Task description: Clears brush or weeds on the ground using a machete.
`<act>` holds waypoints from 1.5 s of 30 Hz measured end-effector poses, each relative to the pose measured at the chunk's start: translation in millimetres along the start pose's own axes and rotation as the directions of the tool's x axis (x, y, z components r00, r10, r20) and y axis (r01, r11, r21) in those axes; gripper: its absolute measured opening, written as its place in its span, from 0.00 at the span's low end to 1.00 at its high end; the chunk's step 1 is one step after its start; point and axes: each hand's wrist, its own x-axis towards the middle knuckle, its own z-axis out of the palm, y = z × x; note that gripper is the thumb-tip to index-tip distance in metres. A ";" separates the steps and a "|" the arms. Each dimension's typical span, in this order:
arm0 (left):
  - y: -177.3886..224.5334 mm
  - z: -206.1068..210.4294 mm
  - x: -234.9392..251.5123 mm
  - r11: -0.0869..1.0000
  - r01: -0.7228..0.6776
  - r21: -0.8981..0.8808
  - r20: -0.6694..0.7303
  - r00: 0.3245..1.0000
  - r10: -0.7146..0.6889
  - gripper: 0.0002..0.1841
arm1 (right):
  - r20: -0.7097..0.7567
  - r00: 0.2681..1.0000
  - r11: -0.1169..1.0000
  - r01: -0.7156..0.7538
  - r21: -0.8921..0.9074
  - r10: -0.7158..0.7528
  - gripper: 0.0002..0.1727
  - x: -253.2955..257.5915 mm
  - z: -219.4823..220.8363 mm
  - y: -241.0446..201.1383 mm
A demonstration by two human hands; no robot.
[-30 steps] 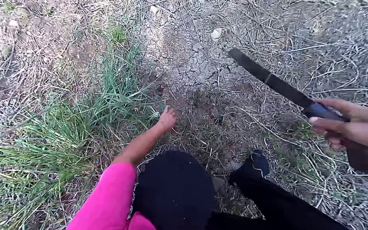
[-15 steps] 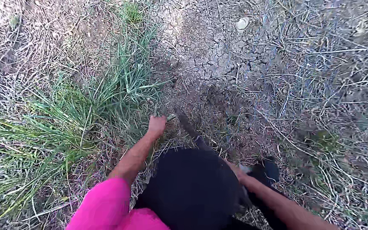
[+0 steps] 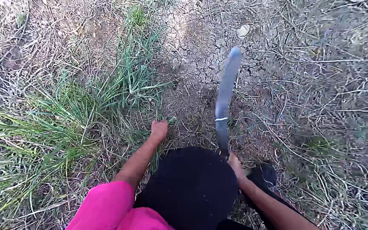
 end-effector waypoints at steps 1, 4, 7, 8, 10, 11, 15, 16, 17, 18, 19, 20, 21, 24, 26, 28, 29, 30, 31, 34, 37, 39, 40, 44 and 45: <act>-1.5 -0.9 -1.2 1.000 -0.002 -0.007 0.003 1.000 0.002 0.18 | 0.246 0.954 0.953 -0.098 -0.286 0.172 0.25 -9.3 -0.1 -2.1; -3.3 -11.6 -7.5 1.000 0.002 0.005 0.036 0.999 -0.002 0.19 | 0.392 0.863 0.834 -0.058 -0.548 0.318 0.28 -0.9 -1.3 0.8; -5.3 -6.1 -5.2 1.000 -0.010 0.010 0.036 0.999 0.010 0.18 | 0.290 0.938 0.875 -0.027 -0.484 0.189 0.26 30.3 -40.3 14.4; -5.6 -3.9 -4.1 1.000 -0.007 0.010 0.039 0.999 0.007 0.18 | 0.224 0.967 0.922 -0.028 -0.386 0.124 0.23 34.3 -54.5 10.2; -5.9 2.3 -4.2 1.000 0.007 0.012 0.048 0.999 -0.008 0.18 | 0.029 0.999 1.000 0.021 0.005 -0.021 0.13 36.0 -69.8 -5.7; -5.7 3.6 -3.3 1.000 0.013 0.015 0.046 0.999 -0.013 0.18 | -0.082 0.995 0.959 0.079 0.272 -0.058 0.07 36.2 -69.1 -18.2; -5.1 4.1 -2.6 1.000 0.022 0.012 0.043 0.999 -0.022 0.17 | -0.280 0.957 0.772 0.235 0.590 -0.077 0.09 29.1 -17.8 -20.9; -4.3 2.5 -2.7 1.000 0.024 0.008 0.051 0.998 -0.024 0.17 | -0.196 0.978 0.900 0.144 0.411 -0.067 0.09 18.1 -4.6 -6.3; -4.2 1.5 -3.9 1.000 0.026 0.007 0.060 0.998 -0.026 0.18 | 0.008 1.000 0.994 -0.008 0.112 0.008 0.14 2.7 -0.4 2.5; -4.1 -0.5 -5.4 1.000 0.030 0.006 0.069 0.997 -0.031 0.18 | 0.221 0.963 0.975 -0.114 -0.192 0.156 0.21 -7.8 -0.1 1.7; -4.3 -2.6 -7.4 0.999 0.033 0.006 0.079 0.996 -0.033 0.19 | 0.331 0.902 0.921 -0.148 -0.361 0.275 0.24 -16.1 3.5 -2.4; -5.8 -3.6 -9.3 0.999 0.033 0.006 0.088 0.996 -0.033 0.20 | 0.375 0.870 0.887 -0.138 -0.440 0.321 0.25 -19.4 7.0 -6.5; -7.9 -4.5 -11.6 0.999 0.033 0.010 0.098 0.995 -0.033 0.20 | 0.388 0.865 0.876 -0.113 -0.469 0.319 0.26 -18.6 6.6 -11.8; -7.5 -2.6 -13.6 0.999 0.022 0.026 0.104 0.994 -0.024 0.20 | 0.332 0.929 0.929 -0.029 -0.369 0.161 0.25 8.6 -15.3 -16.4; -7.7 -2.1 -13.9 1.000 0.016 0.021 0.094 0.995 -0.018 0.19 | 0.197 0.980 0.990 0.025 -0.137 0.002 0.21 18.9 -34.5 -29.6; -8.6 -2.8 -14.9 1.000 0.015 0.010 0.088 0.996 -0.016 0.18 | -0.039 0.988 0.937 0.157 0.313 -0.152 0.10 24.7 -39.6 -45.0; -9.0 -1.6 -15.3 1.000 0.012 0.009 0.079 0.997 -0.013 0.17 | -0.144 0.974 0.836 0.226 0.500 -0.177 0.09 26.0 -38.6 -53.2; -9.2 0.0 -15.6 1.000 0.012 0.009 0.074 0.997 -0.012 0.17 | -0.240 0.954 0.738 0.294 0.608 -0.182 0.10 27.2 -34.4 -57.5; -9.9 1.0 -15.8 1.000 0.013 0.009 0.070 0.997 -0.013 0.17 | -0.317 0.932 0.685 0.348 0.640 -0.177 0.11 28.5 -25.8 -55.1; -10.2 0.9 -16.3 1.000 0.013 0.003 0.079 0.997 -0.013 0.17 | -0.216 0.969 0.951 0.177 0.253 -0.123 0.12 11.9 6.6 0.0; -14.4 -5.7 -23.3 0.999 0.019 -0.037 0.095 0.995 -0.016 0.18 | 0.344 0.890 0.883 -0.123 -0.452 0.300 0.24 -12.6 6.9 15.8; -34.1 -14.5 -35.0 0.995 0.035 -0.097 0.092 0.995 -0.026 0.19 | 0.397 0.860 0.838 -0.062 -0.542 0.321 0.25 -4.7 6.4 13.8; -50.2 -15.2 -46.1 0.989 0.054 -0.137 0.082 0.996 -0.043 0.20 | 0.399 0.874 0.839 -0.019 -0.544 0.278 0.26 3.0 1.9 17.9; -121.5 -82.9 -89.9 0.927 0.160 -0.339 -0.101 0.973 -0.205 0.25 | 0.374 0.914 0.826 0.085 -0.558 0.159 0.22 49.7 -33.8 29.1; -140.4 -110.1 -102.9 0.915 0.177 -0.362 -0.192 0.947 -0.259 0.26 | 0.369 0.916 0.815 0.093 -0.572 0.155 0.21 53.9 -39.3 28.6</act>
